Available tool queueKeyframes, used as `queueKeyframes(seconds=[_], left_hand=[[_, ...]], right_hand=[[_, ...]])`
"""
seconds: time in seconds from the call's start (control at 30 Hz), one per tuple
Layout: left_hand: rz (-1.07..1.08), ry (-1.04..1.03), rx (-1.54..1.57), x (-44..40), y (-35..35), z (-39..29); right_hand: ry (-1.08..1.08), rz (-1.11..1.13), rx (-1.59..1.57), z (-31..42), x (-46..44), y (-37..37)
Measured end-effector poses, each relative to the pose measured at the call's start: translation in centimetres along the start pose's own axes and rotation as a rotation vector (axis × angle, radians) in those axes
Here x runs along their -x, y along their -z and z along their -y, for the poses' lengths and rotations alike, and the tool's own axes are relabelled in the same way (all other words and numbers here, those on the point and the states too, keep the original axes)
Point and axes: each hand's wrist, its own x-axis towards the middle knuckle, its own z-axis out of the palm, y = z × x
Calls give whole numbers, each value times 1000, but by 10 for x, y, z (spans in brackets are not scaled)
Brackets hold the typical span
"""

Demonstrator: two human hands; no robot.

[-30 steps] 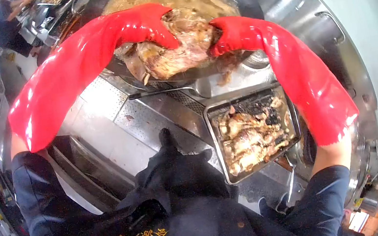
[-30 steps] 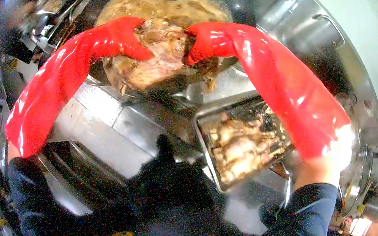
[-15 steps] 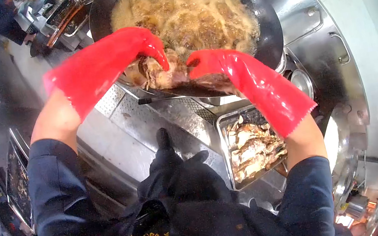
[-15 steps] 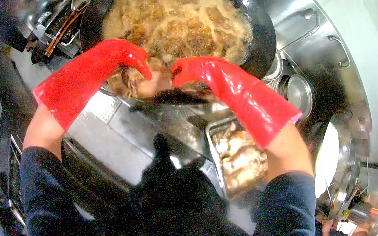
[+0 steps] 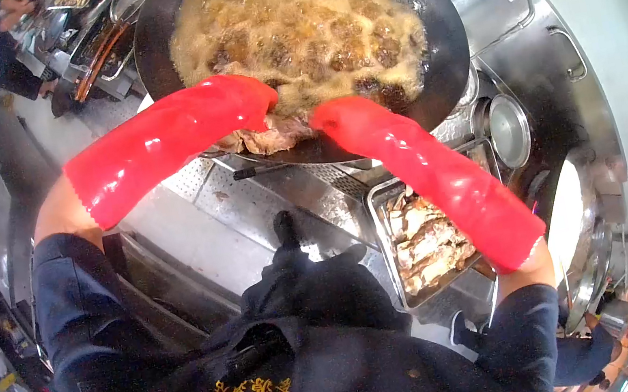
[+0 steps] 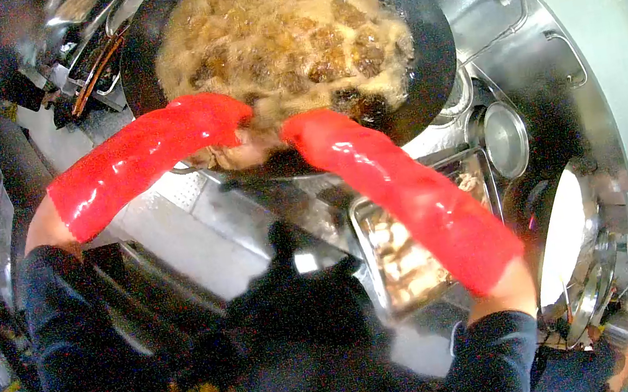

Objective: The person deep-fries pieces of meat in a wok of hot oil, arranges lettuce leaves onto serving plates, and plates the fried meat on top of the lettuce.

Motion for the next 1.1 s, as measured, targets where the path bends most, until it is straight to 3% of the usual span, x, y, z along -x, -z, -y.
queueKeyframes(seconds=[0.13,0.23,0.3,0.37,0.43,0.5,0.57,0.63,0.7,0.8,0.87,1.0,1.03,1.1], left_hand=[[118,45,63,5,12,-2],[160,29,148,22,24,-5],[149,-24,215,19,19,10],[136,-75,289,9,7,29],[122,-124,267,-2,-10,47],[26,-103,221,25,-3,46],[-70,-91,177,58,8,32],[-59,113,33,79,20,15],[-61,121,-101,30,-11,52],[-229,407,-588,19,-19,76],[-620,283,-213,38,-7,80],[-769,124,2,104,-16,17],[-719,109,25,115,-12,-7],[-1009,-112,-48,115,-33,-51]], right_hand=[[11,19,-43,8,-41,-34],[41,253,-341,-12,-69,-57],[-107,299,-210,31,-65,-1],[-136,437,-117,37,-66,6],[170,209,-600,23,-24,2],[332,91,-835,20,-32,3],[-64,107,-175,20,-69,11],[-47,15,-191,16,-58,22],[65,-192,-152,22,-39,42],[86,-457,-233,36,27,71],[-22,-606,-317,39,87,80],[-287,-806,-291,-13,202,52],[-404,-851,-317,-38,235,31],[-677,-945,-350,-83,311,-28]])
